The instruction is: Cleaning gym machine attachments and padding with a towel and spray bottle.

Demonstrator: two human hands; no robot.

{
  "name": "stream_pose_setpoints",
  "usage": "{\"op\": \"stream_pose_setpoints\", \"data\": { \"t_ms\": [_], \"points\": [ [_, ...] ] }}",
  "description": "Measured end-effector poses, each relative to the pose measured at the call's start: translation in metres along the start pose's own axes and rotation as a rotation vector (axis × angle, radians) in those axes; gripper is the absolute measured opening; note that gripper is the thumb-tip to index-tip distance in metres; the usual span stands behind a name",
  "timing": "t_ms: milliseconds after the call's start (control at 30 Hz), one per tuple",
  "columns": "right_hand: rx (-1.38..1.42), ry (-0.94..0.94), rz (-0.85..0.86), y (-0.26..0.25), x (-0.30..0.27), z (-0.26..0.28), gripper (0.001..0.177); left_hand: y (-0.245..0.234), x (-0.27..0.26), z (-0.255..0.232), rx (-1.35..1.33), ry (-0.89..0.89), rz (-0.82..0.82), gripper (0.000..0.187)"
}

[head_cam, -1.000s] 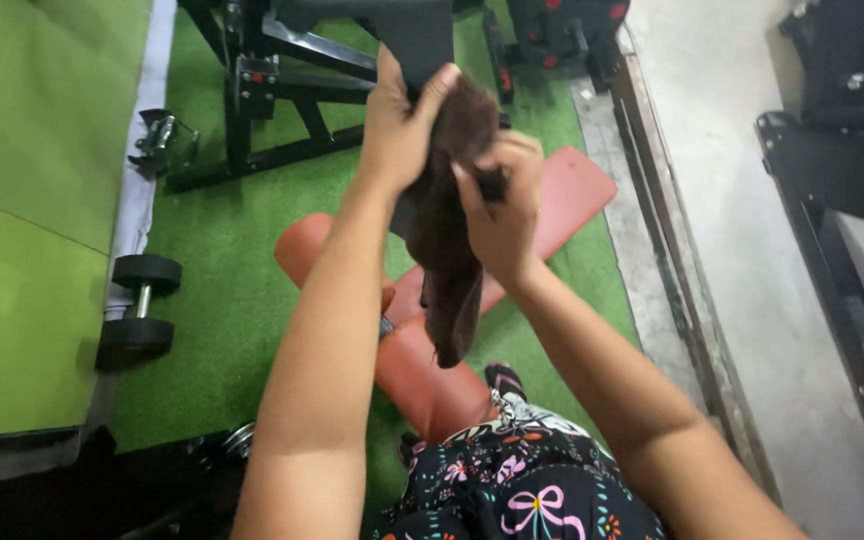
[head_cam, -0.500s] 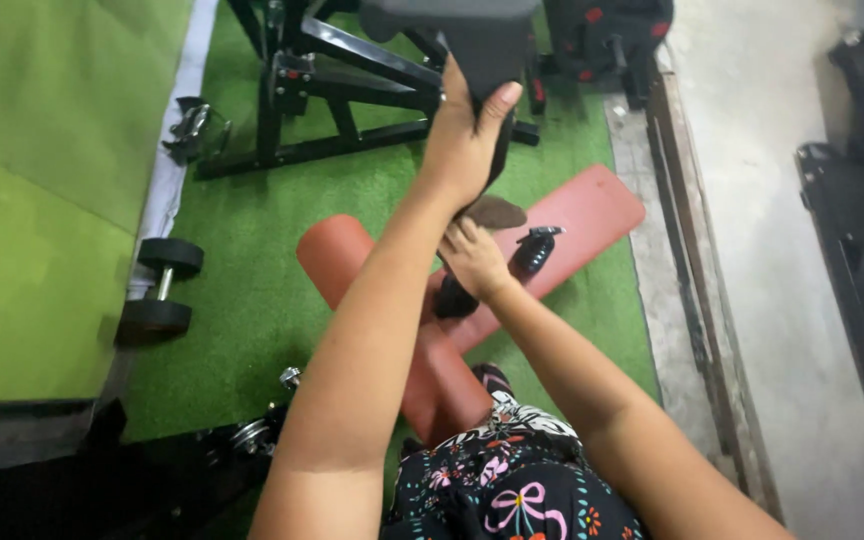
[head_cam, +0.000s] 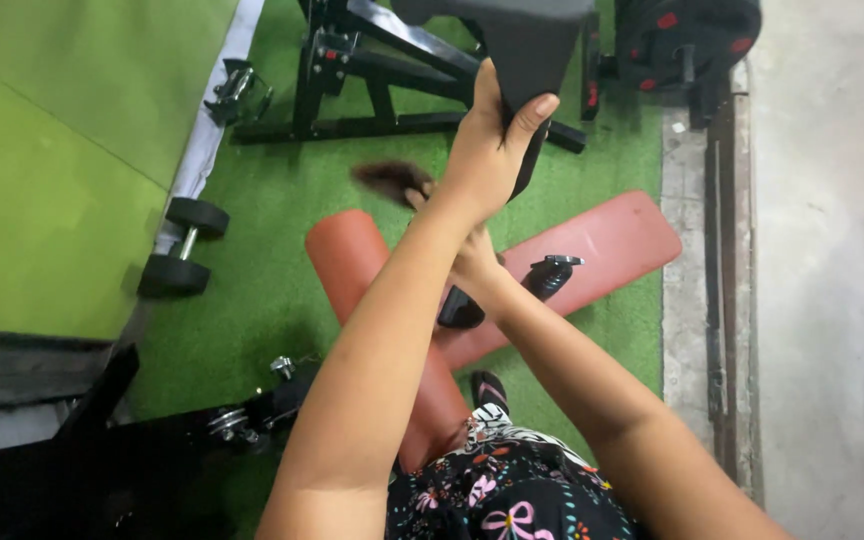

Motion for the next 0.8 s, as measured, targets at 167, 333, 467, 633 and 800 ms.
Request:
{"op": "stream_pose_setpoints", "data": {
  "t_ms": [167, 333, 467, 633, 800],
  "points": [
    [0.272, 0.753, 0.471, 0.095, -0.096, -0.07, 0.034, 0.004, 0.008, 0.011, 0.082, -0.028, -0.022, 0.06],
    [0.178, 0.125, 0.377, 0.112, -0.161, -0.079, 0.048, -0.004, 0.015, 0.013, 0.088, -0.032, -0.067, 0.063],
    [0.201, 0.144, 0.673, 0.099, -0.211, -0.077, 0.031, -0.015, 0.019, 0.01, 0.003, -0.044, -0.088, 0.067],
    [0.207, 0.426, 0.782, 0.054, -0.274, -0.06, 0.017, -0.035, -0.003, 0.024, -0.211, -0.091, -0.127, 0.049],
    [0.249, 1.114, 0.171, -0.004, -0.314, -0.108, 0.034, -0.061, -0.037, 0.043, 0.252, -0.074, -0.155, 0.04]
  ]
}}
Point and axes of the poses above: each hand's wrist, its own x-axis towards the middle knuckle, its own y-axis out of the palm, z = x × y, the point moved 5 cm from there along x, towards the middle knuckle, and after that the axes turned 14 degrees about -z, right-handed, at the moved point
